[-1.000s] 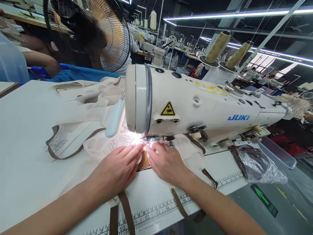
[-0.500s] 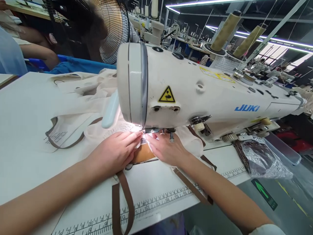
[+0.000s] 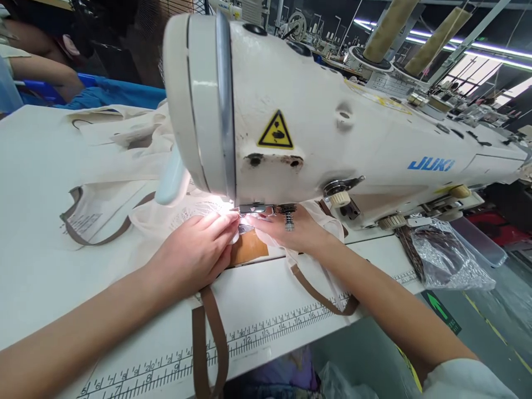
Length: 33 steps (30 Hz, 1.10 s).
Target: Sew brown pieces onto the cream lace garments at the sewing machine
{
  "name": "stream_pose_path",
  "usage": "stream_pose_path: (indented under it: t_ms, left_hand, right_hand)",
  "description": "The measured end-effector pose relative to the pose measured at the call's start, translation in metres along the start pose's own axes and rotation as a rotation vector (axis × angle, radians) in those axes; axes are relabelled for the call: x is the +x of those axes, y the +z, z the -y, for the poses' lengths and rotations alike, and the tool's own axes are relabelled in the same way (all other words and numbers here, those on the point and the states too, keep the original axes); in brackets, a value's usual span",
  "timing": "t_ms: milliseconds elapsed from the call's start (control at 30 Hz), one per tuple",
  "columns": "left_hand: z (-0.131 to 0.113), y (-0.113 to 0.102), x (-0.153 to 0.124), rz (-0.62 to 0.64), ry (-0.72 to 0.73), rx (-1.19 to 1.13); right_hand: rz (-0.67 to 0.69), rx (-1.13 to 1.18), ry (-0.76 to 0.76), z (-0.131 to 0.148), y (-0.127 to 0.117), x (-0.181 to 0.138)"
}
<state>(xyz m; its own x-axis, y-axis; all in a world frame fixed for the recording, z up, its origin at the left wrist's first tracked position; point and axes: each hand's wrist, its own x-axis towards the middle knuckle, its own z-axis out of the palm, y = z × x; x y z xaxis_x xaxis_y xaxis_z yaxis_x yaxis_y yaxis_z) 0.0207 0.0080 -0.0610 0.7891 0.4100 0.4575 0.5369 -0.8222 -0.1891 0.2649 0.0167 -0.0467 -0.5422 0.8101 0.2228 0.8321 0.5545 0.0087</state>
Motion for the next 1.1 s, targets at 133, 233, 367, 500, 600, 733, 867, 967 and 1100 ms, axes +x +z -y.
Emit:
stream_pose_path:
  t_ms: [133, 233, 367, 500, 600, 733, 867, 967, 1100]
  left_hand:
    - [-0.003, -0.001, 0.000, -0.008, 0.000, 0.012]
    - [-0.004, -0.001, 0.000, -0.012, -0.004, 0.017]
    - [-0.004, -0.001, 0.000, -0.014, 0.000, 0.022]
    - [-0.005, -0.002, 0.001, -0.035, 0.004, 0.029]
    - [-0.006, -0.002, 0.002, -0.040, 0.002, 0.014]
    - [-0.004, -0.002, 0.001, -0.043, 0.004, -0.016]
    - [-0.002, -0.002, 0.000, -0.024, -0.019, -0.072]
    - [-0.002, -0.003, 0.001, -0.024, -0.010, -0.056]
    - [-0.001, -0.005, 0.002, -0.037, 0.014, -0.029]
  right_hand:
    - [0.071, -0.092, -0.134, 0.003, -0.009, -0.002]
    - [0.043, -0.182, -0.161, 0.008, -0.016, -0.004]
    - [0.008, -0.189, -0.153, 0.012, -0.020, -0.006]
    - [0.077, -0.194, -0.143, 0.013, -0.022, -0.005]
    - [0.097, -0.213, -0.144, 0.012, -0.022, -0.004]
    - [0.003, -0.192, -0.169, 0.010, -0.019, -0.004]
    - [-0.049, -0.175, -0.197, 0.010, -0.020, -0.004]
    - [-0.025, -0.183, -0.194, 0.010, -0.023, -0.003]
    - [-0.013, -0.171, -0.185, 0.010, -0.024, -0.003]
